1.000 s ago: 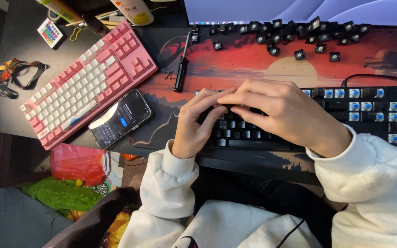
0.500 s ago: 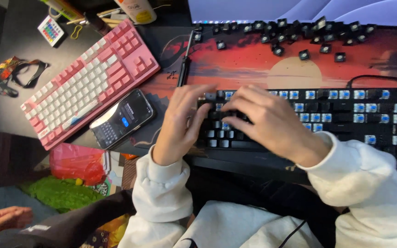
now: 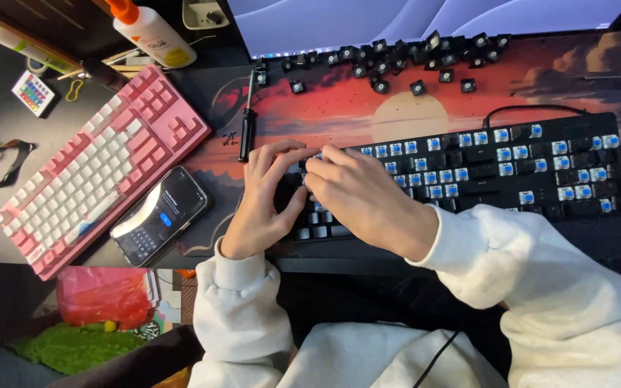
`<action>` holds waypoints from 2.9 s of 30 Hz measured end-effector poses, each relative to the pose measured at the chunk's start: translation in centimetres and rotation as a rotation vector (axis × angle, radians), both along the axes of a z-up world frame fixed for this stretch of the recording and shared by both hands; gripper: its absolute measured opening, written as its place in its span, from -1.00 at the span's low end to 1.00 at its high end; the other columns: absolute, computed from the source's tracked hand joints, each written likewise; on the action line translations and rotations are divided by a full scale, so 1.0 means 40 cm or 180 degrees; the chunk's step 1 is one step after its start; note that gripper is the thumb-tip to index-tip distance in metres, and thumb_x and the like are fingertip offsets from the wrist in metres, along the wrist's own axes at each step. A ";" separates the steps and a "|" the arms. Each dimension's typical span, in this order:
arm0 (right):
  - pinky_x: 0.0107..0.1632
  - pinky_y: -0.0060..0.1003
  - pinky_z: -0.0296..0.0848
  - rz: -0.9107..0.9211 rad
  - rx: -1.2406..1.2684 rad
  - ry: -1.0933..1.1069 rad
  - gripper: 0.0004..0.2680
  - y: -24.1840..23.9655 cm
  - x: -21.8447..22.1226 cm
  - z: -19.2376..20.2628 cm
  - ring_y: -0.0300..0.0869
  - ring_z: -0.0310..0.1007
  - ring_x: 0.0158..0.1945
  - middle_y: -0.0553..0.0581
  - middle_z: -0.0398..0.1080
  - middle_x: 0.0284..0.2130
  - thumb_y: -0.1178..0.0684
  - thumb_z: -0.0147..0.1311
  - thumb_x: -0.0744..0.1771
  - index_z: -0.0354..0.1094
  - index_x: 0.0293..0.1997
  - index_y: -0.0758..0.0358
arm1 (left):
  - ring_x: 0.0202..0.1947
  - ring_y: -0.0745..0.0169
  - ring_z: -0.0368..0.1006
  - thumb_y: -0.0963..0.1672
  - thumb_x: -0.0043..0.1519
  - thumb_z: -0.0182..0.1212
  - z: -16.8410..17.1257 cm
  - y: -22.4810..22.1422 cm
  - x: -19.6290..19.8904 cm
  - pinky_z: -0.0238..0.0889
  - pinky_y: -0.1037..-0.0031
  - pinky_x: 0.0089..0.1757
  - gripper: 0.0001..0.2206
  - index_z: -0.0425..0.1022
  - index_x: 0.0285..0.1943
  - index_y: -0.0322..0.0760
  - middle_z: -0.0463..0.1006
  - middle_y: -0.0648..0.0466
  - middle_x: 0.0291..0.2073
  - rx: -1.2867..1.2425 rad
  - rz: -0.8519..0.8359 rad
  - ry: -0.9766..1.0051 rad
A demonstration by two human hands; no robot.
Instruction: The person is reinstalling keycaps onto a mechanical keyboard by picking them from a pile and pressing them onto the switches.
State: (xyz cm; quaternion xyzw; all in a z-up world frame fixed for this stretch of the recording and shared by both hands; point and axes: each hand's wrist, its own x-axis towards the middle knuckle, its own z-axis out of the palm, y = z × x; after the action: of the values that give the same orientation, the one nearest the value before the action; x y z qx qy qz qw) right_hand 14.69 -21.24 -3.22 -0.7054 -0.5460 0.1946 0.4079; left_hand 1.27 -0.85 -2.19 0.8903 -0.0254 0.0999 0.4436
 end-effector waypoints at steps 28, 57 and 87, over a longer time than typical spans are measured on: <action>0.11 -0.11 0.64 -0.0133 -0.0798 -0.0678 -0.89 0.170 0.229 0.103 -0.05 0.64 -0.05 0.22 0.67 0.00 0.09 0.26 0.56 0.66 0.16 0.27 | 0.41 -0.04 0.41 -0.03 0.52 0.31 -0.066 0.011 -0.001 0.12 0.13 0.38 -0.30 0.15 0.88 -0.04 0.59 0.08 0.43 0.0220 0.0240 -0.0087; 0.43 -0.31 0.73 -0.0429 0.0135 0.1393 -0.83 -0.031 0.056 0.169 -0.16 0.77 0.24 0.14 0.70 0.16 0.20 0.28 0.50 0.62 0.26 0.30 | -0.03 0.20 0.64 -0.26 0.54 0.51 0.006 -0.053 0.000 0.60 0.41 0.08 -0.76 0.66 0.35 -0.29 0.72 0.04 0.00 -0.0626 0.0550 -0.1276; 0.19 0.11 0.56 -0.0120 0.0059 -0.1101 -0.87 -0.057 -0.005 0.071 0.11 0.46 0.25 0.12 0.55 0.14 0.04 0.56 0.40 0.73 -0.08 0.23 | 0.71 -0.14 0.29 0.01 0.50 0.40 -0.004 -0.014 -0.033 0.11 -0.01 0.55 -0.36 0.31 0.78 -0.05 0.35 -0.08 0.66 0.0454 0.0149 -0.0003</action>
State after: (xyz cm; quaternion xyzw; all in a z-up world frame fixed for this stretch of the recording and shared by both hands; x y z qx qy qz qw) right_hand 14.51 -23.54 -0.37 -0.7347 -0.5965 0.0575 0.3179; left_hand -0.06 -1.41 -2.35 0.9200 -0.0118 0.1087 0.3765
